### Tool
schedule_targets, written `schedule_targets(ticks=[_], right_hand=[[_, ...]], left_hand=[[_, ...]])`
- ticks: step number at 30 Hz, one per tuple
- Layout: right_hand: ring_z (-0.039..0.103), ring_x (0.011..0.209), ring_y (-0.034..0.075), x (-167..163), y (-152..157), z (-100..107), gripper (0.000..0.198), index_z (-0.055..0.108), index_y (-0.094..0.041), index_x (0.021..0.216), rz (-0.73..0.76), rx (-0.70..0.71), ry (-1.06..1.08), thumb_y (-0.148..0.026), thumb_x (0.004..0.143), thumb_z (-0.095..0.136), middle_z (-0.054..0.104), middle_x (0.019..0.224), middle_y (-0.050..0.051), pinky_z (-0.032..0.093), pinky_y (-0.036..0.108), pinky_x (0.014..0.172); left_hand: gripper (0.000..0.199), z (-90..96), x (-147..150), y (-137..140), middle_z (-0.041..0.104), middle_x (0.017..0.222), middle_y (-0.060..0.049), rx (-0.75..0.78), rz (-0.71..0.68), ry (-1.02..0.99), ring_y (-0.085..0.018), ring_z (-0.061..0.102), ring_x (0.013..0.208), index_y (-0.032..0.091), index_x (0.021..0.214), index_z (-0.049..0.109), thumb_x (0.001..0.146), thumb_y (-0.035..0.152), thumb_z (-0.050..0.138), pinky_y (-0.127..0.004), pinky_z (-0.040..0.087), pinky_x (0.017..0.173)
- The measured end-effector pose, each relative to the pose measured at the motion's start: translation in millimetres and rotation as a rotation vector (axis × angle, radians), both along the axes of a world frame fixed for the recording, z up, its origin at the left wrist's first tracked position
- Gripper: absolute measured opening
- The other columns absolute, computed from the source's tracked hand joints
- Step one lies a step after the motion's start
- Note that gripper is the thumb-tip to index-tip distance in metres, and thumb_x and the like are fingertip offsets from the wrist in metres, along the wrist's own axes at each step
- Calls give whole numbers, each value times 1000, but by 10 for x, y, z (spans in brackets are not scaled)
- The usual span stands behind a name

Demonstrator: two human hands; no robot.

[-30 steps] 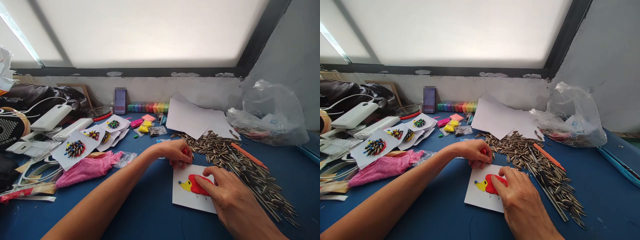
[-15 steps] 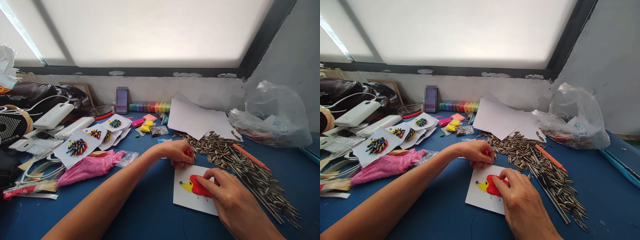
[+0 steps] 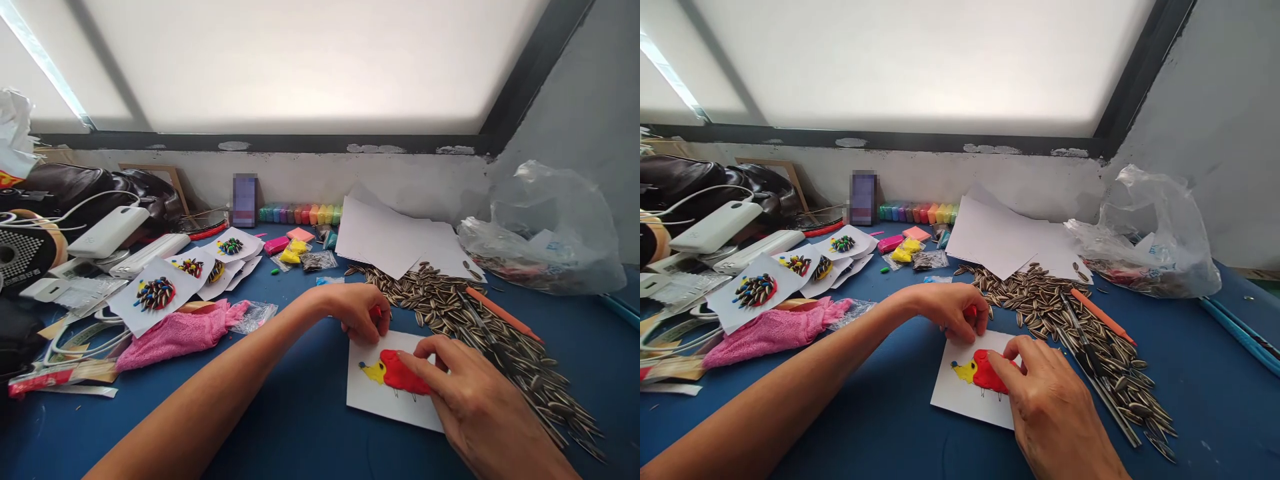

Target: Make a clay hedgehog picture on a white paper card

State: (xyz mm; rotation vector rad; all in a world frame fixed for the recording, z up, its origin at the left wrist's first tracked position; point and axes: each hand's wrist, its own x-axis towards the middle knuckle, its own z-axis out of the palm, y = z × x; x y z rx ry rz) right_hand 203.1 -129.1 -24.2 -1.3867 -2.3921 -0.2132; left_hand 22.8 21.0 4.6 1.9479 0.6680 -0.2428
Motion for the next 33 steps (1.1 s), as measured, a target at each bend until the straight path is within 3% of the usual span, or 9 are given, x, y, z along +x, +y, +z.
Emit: schedule_targets(ticks=[12, 19, 28, 33], right_hand=[[59, 74, 19, -66, 38, -36, 31, 70, -25, 103, 20, -25, -56, -13, 93, 42, 61, 89, 8, 48, 32, 63], [58, 74, 19, -29, 27, -25, 34, 67, -26, 107, 13, -74, 41, -8, 90, 43, 60, 93, 9, 50, 33, 64], [60, 80, 22, -49, 38, -42, 45, 72, -29, 108, 3, -9, -4, -3, 84, 43, 62, 97, 11, 50, 38, 69], [59, 79, 21, 72, 61, 1, 50, 74, -26, 107, -32, 112, -11, 0, 82, 40, 61, 96, 11, 50, 37, 71]], left_hand=[[19, 5, 4, 5, 55, 62, 5, 19, -11, 0, -10, 53, 55, 17, 84, 61, 65, 16, 63, -21, 43, 50], [17, 3, 1, -4, 53, 58, 6, 27, -8, -4, -9, 51, 54, 18, 82, 61, 65, 15, 62, -20, 41, 48], [16, 31, 8, -21, 54, 61, 6, 11, -4, 1, -9, 51, 54, 17, 83, 60, 67, 15, 62, -19, 42, 46], [17, 25, 5, -17, 55, 63, 5, 8, -3, -2, -9, 52, 55, 17, 83, 60, 67, 15, 62, -20, 42, 48]])
